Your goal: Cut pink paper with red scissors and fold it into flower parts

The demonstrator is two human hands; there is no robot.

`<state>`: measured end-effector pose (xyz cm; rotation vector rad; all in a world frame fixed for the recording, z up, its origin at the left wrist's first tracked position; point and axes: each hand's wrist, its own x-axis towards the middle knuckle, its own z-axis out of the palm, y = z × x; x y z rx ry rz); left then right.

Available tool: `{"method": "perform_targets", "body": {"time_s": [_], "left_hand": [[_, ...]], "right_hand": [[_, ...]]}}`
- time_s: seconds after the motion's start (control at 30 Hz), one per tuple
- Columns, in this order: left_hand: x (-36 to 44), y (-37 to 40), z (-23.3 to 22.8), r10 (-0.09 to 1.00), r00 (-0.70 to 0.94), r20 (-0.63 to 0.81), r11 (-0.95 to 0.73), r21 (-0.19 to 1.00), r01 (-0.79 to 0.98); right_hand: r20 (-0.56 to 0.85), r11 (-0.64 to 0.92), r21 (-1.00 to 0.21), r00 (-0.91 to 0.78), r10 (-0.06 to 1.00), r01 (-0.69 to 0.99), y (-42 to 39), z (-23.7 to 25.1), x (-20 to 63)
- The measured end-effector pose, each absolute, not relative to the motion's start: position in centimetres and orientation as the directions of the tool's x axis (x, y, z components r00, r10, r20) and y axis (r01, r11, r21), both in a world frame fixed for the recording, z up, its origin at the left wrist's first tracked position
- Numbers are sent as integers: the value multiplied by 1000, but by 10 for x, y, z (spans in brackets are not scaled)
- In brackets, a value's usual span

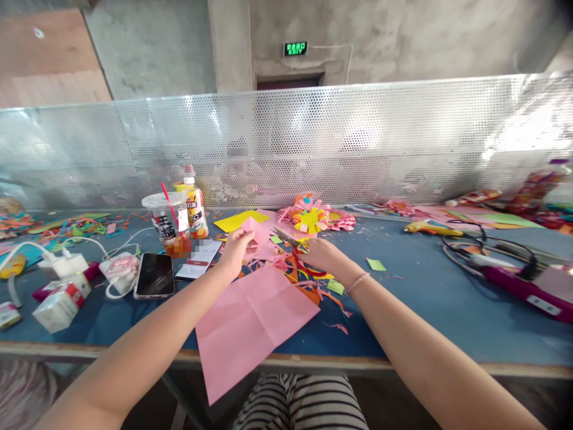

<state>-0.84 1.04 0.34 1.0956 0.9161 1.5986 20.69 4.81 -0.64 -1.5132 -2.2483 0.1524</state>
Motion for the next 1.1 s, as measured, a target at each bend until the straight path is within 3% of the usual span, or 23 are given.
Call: {"method": "perform_targets", "body": {"time_s": [0.07,0.13,0.2,0.33,0.5,0.77,1.1], "left_hand": [[-9,13,1,959,-154,239,-274,922,-272],[-8,15,-2,955,-144,258,-285,934,-217],[-7,15,-5,965,-86,247,-258,953,-157],[-5,12,-9,967,53,248,-247,968,-33],[-3,8,-6,938,209,276,-292,955,47],[-3,7,-6,952,192,239,-241,970,-17],[-1,1,0,968,133,214,-189,966,-176]], "right_hand": [[318,378,-213,-302,899,901,48,-7,208],[408,389,-189,-288,866,902,43,-4,202],[501,490,-284,-309,809,824,36,1,193],[444,606,-627,-415,794,490,26,5,172],[442,581,-763,-426,789,285,29,-4,162],[292,308,-951,-378,878,-19,24,-2,161],[201,121,-968,-389,899,-220,14,4,159]]}}
